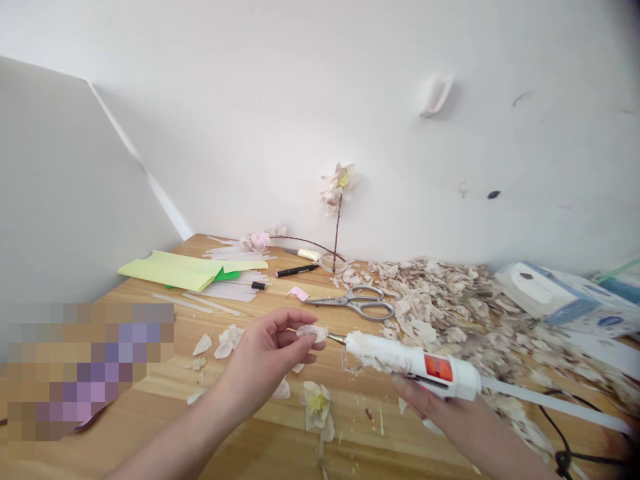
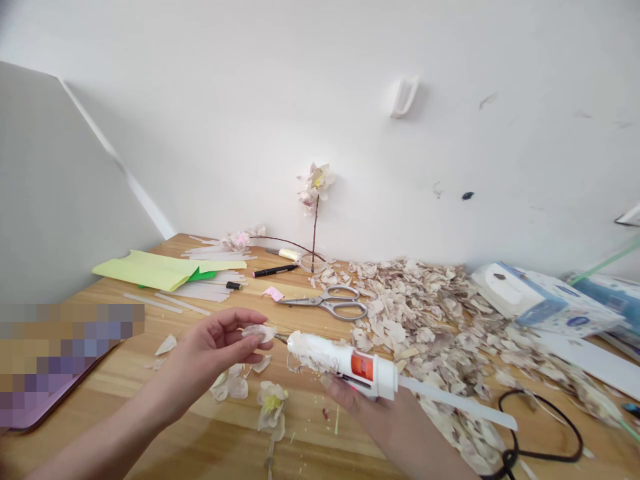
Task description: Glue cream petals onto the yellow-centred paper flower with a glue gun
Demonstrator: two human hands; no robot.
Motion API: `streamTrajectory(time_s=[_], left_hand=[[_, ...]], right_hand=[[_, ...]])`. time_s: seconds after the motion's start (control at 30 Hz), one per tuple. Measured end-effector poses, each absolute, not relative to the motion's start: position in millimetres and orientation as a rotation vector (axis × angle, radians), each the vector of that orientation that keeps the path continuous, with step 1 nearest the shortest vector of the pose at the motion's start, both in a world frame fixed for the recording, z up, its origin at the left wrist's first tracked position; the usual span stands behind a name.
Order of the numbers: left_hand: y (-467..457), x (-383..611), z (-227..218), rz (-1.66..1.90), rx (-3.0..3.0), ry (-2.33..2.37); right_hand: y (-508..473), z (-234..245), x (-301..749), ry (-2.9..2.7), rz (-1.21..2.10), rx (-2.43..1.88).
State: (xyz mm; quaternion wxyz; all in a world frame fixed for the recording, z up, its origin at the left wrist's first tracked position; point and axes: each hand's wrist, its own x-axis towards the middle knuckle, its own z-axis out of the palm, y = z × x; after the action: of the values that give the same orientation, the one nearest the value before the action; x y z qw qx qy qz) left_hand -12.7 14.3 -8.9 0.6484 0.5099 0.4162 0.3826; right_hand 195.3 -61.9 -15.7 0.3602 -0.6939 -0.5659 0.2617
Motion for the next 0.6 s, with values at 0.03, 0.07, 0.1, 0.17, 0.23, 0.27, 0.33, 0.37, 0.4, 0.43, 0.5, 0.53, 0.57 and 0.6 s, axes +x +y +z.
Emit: streamTrajectory(time_s=[0.03, 0.07, 0.1, 0.17, 0.23, 0.27, 0.33, 0.37, 0.4, 0.43, 0.5, 0.53, 0.57, 0.6], left_hand=[[14.2, -12.5, -9.2, 0.866, 1.16, 0.943], [14.1, -12.2, -9.7, 0.864, 1.161, 0.939], [14.0, -11.9, -10.2, 0.864, 1.16, 0.937], [13.8, -11.2, -11.2, 0.871, 1.155, 0.931], [13.7, -10.5, -11.8, 0.874, 1.15, 0.924], [13.6, -10.3, -11.8, 0.876, 1.149, 0.924], [13.3, -10.3, -11.6, 0.872, 1.149, 0.929], [13.2, -10.4, -11.5, 0.871, 1.148, 0.933], [13.0, -10.5, -11.5, 0.871, 1.148, 0.934], [12.9, -10.6, -11.5, 0.871, 1.147, 0.932], [12.7, -10.8, -11.9, 0.871, 1.147, 0.927], [12.7, -10.7, -12.1, 0.872, 1.148, 0.926], [12.7, -10.7, -12.3, 0.871, 1.148, 0.927], [12.6, -10.6, -12.5, 0.87, 1.148, 0.93]], right_hand=[[-61.9, -15.4, 194.9, -1.457, 0.679, -1.789], [-61.9, -15.2, 194.7, -1.457, 0.683, -1.789], [-62.0, -15.1, 194.5, -1.458, 0.688, -1.787], [-62.1, -15.0, 194.4, -1.468, 0.69, -1.777], [-62.3, -14.9, 194.2, -1.463, 0.693, -1.784], [-62.4, -14.7, 193.9, -1.445, 0.698, -1.799], [-62.7, -14.4, 193.4, -1.4, 0.716, -1.828], [-62.8, -14.4, 193.2, -1.375, 0.723, -1.845], [-62.9, -14.4, 193.1, -1.355, 0.728, -1.861], [-62.9, -14.6, 193.2, -1.347, 0.727, -1.872], [-62.7, -15.3, 193.9, -1.351, 0.722, -1.88], [-62.6, -15.8, 194.4, -1.363, 0.719, -1.876], [-62.5, -16.2, 194.8, -1.384, 0.713, -1.865], [-62.3, -16.5, 195.1, -1.41, 0.704, -1.849]])
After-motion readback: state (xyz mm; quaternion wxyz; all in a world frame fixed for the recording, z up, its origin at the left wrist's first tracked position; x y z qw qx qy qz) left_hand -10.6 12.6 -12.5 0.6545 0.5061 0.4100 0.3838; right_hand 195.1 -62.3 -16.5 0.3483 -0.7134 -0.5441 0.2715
